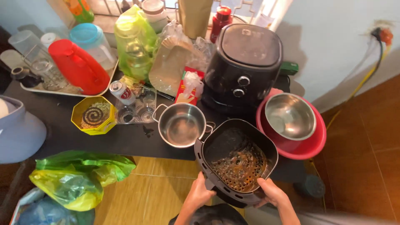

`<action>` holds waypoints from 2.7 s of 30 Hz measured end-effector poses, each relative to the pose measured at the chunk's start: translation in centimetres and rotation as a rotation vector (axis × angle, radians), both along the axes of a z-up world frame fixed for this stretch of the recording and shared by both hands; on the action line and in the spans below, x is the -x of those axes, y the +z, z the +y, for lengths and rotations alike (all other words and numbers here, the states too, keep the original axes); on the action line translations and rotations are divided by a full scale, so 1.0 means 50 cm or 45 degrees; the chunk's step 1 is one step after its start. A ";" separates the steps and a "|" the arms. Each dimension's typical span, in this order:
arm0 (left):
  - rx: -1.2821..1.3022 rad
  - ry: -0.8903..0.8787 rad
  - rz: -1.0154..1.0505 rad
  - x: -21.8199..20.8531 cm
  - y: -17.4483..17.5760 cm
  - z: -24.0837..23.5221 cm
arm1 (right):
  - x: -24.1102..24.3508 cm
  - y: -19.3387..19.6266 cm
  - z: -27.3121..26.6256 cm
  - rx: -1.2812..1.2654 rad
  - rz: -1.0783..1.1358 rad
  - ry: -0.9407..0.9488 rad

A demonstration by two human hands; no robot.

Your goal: Organizing various kitchen items including pots, pans, and appliances, and cleaning the sink area.

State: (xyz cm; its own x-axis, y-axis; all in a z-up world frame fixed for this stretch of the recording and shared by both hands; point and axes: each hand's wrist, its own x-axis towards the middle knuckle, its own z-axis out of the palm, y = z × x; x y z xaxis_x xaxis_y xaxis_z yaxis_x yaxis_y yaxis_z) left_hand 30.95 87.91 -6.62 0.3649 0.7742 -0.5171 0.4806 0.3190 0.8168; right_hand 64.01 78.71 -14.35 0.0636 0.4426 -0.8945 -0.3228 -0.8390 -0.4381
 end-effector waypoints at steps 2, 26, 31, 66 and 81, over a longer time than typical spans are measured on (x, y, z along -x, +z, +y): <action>0.027 0.060 0.017 -0.001 0.005 -0.001 | 0.004 0.023 0.014 0.025 0.020 0.063; 0.046 0.475 0.162 -0.120 0.060 0.093 | -0.093 0.026 0.327 -0.160 0.150 0.606; -0.006 0.525 0.083 -0.146 0.124 0.106 | -0.111 0.034 0.330 -0.269 0.159 0.623; -0.170 0.547 0.033 -0.373 -0.011 0.221 | -0.614 0.022 -0.091 -0.641 -0.844 0.016; -0.392 0.723 0.070 -0.461 -0.090 0.411 | -0.710 -0.142 -0.034 0.160 -0.139 0.310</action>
